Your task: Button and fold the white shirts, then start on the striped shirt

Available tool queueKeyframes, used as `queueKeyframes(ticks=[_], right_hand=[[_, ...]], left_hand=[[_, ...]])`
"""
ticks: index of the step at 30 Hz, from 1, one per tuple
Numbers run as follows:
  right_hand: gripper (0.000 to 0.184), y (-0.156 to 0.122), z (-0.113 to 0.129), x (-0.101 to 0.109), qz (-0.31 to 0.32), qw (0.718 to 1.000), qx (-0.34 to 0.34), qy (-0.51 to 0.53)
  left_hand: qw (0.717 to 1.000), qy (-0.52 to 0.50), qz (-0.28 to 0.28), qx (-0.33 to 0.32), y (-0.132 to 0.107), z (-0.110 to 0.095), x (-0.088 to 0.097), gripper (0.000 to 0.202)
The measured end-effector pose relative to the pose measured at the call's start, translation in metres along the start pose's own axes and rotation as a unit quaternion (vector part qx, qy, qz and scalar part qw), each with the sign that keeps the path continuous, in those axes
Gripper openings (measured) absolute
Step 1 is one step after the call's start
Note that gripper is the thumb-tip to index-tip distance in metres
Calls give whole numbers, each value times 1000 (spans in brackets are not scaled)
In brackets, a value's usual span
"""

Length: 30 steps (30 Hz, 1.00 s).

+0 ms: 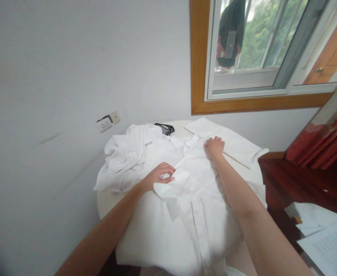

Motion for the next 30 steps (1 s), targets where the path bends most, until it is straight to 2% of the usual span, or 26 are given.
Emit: queueKeyframes(ticks=[8, 14, 16, 19, 22, 27, 30], right_hand=[[37, 0, -1, -6, -2, 1000, -3, 3], [38, 16, 5, 14, -36, 998, -19, 43], [38, 23, 3, 20, -38, 997, -40, 55], [37, 28, -9, 23, -23, 992, -96, 80], [37, 28, -23, 19, -24, 986, -134, 94], [37, 22, -33, 9, -50, 991, -110, 57], [39, 19, -35, 5, -47, 992, -104, 55]], left_hand=[[1000, -1, 8, -8, 1, 5, -3, 25], [999, -29, -15, 15, 0, 7, 1, 24], [997, -54, -40, 47, -1, 10, 7, 24], [981, -130, -60, 130, -5, 16, 18, 25], [952, -238, -37, 187, -10, 22, 27, 25], [931, -300, 9, 206, -16, 20, 31, 22], [907, -367, 46, 201, -17, 13, 31, 24]])
Point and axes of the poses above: each hand's wrist, its own y-axis towards the middle knuckle, its own x-axis out of the back of the hand, z = x × y, the point moved 2 cm from there along y, towards the middle knuckle, and after that the axes turned 13 degrees about y, right-handed, at the moved point
